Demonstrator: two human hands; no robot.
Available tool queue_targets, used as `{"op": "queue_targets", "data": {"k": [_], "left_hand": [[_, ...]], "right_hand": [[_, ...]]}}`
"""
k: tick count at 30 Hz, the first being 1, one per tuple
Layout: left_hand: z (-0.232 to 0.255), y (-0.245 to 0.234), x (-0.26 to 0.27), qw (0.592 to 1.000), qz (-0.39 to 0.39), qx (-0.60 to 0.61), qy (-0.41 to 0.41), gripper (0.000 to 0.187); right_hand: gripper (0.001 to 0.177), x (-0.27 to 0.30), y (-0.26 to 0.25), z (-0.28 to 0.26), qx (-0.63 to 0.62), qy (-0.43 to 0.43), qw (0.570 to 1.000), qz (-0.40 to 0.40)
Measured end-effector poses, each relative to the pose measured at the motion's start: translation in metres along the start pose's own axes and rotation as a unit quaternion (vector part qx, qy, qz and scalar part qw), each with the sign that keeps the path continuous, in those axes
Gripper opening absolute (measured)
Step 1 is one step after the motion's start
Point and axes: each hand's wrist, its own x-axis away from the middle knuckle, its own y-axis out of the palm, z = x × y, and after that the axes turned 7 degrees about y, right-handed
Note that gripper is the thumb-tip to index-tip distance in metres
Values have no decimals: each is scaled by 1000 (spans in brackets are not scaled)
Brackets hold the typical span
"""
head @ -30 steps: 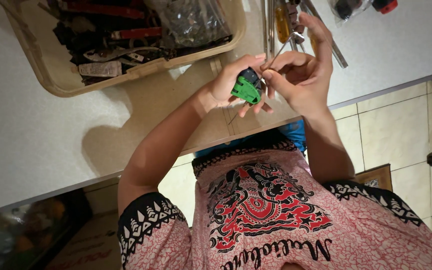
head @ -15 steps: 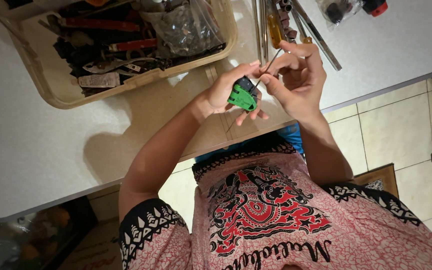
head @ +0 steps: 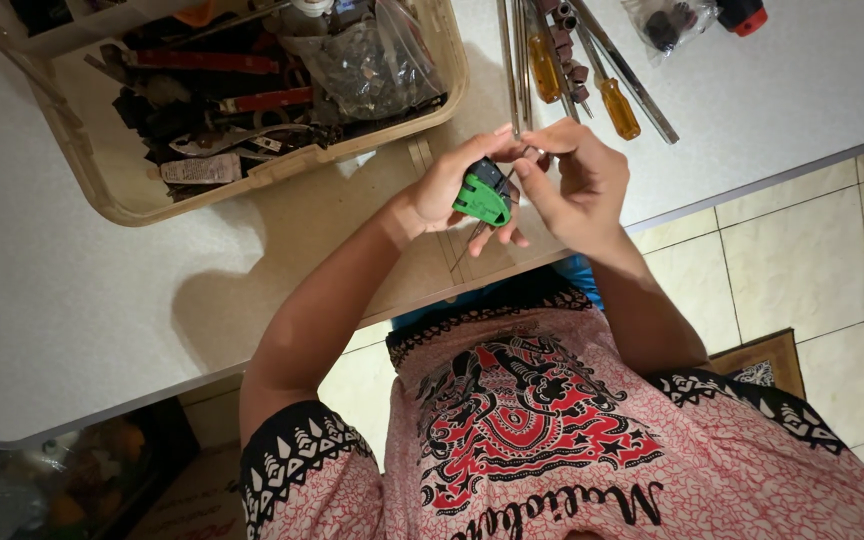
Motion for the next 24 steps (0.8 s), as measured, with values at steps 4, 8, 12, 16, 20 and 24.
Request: {"op": "queue_targets", "data": {"k": [4, 8, 12, 16, 20, 24], "left_hand": [[-7, -6, -2, 1000, 12, 21, 11, 68], [-8, -8, -2, 1000, 3, 2, 10, 70], [-6, -7, -2, 1000, -11, 4, 21, 69], [-6, -5, -3, 1000, -11, 8, 28, 69], [-4, -3, -3, 999, -13, -7, 30, 68], [-4, -1, -4, 1000, -3, 9, 27, 66]], "right_hand": [[28, -2, 3, 1, 33, -34, 999, -20], [28, 1, 4, 1, 2, -17, 999, -33], [27, 2, 2, 1, 10, -11, 999, -32], [25, -1, -1, -1, 34, -10, 999, -32], [23, -3, 1, -2, 38, -26, 998, -31], [19, -3, -9, 3, 37, -54, 996, -57]]}}
